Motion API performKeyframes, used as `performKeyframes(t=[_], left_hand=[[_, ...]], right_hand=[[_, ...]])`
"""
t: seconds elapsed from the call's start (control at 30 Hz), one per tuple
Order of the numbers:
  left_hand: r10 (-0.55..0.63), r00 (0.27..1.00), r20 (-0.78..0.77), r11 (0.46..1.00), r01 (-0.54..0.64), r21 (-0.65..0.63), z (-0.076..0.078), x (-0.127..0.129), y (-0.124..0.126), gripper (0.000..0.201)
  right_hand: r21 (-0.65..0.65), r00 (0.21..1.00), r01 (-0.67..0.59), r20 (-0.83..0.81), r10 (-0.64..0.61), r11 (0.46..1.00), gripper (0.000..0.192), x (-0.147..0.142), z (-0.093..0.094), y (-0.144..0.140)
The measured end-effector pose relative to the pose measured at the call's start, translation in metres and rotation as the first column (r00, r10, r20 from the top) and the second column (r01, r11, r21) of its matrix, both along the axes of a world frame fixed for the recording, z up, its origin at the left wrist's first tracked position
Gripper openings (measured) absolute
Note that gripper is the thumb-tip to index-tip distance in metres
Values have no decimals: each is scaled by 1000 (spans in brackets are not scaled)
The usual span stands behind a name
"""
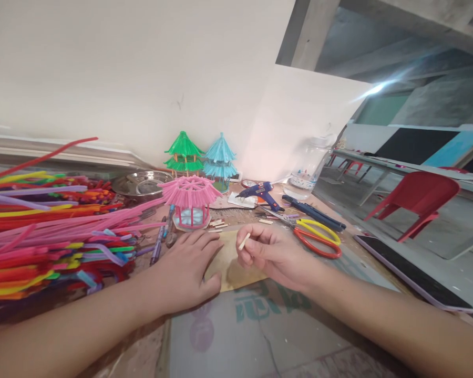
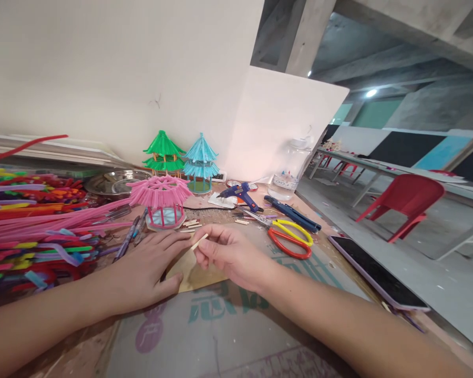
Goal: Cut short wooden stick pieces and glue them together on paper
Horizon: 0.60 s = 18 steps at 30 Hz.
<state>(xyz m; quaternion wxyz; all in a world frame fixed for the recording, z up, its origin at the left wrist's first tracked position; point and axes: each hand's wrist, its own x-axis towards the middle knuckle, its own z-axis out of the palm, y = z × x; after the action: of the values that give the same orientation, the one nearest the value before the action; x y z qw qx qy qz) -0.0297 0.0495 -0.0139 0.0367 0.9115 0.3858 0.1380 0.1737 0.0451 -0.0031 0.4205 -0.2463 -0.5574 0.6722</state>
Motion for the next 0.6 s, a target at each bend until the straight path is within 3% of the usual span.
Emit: performKeyframes(t=[0.4,0.6], left_hand=[[-31,999,5,999,31,-16,2,1,-1,40],[-30,1000,1,999,30,12,-2,0,2,48]], right_hand=[[224,991,44,115,-71,974,30,-1,-3,-3],[309,974,89,170,-147,947,27,2,-4,0]])
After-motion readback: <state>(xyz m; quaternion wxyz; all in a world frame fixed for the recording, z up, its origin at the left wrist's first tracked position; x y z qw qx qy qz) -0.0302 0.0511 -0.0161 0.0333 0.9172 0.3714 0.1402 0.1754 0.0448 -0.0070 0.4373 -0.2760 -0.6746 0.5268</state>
